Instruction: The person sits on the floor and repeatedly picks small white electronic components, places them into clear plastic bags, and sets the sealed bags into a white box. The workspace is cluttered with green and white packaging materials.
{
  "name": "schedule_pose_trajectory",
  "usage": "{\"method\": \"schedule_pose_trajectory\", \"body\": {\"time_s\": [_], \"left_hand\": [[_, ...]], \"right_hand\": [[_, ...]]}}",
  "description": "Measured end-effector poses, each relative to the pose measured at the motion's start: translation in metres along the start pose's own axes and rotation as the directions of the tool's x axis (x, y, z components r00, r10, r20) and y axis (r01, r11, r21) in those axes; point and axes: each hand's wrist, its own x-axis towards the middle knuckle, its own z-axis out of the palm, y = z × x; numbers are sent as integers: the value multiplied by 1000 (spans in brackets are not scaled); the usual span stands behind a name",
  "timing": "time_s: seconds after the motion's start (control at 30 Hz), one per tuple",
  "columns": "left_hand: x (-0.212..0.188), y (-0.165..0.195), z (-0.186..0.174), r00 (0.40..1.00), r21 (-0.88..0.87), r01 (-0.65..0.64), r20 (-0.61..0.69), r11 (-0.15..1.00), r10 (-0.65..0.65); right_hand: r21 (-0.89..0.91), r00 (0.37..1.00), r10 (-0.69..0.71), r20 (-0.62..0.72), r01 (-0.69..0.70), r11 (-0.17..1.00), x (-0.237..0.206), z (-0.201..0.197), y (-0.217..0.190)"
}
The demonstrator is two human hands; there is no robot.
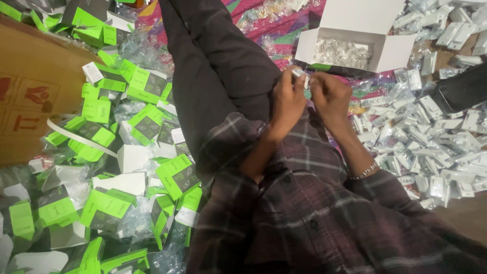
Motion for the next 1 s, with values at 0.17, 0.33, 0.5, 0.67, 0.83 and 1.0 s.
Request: {"method": "schedule_pose_trajectory", "body": {"time_s": [0.17, 0.33, 0.5, 0.67, 0.83, 1.0], "left_hand": [[2, 5, -10, 994, 10, 106, 29, 994, -106], [-1, 10, -16, 980, 18, 201, -18, 979, -201], [0, -2, -9, 989, -11, 145, 37, 989, -145], [0, -17, -12, 952, -456, 304, 186, 837, -244], [2, -3, -14, 941, -359, 335, 169, 871, -293], [7, 19, -17, 976, -86, 210, 71, 974, -204]], "right_hand": [[488, 916, 401, 2, -351, 799, -3, 31, 6], [551, 891, 454, -8, -375, 745, 22, 4, 20], [507, 951, 299, 81, -297, 809, 6, 1, 11], [410, 967, 251, 39, -245, 879, -4, 27, -5], [460, 956, 294, -7, -258, 850, 3, 27, -8], [616, 878, 473, 73, -413, 671, 1, 31, -10]]}}
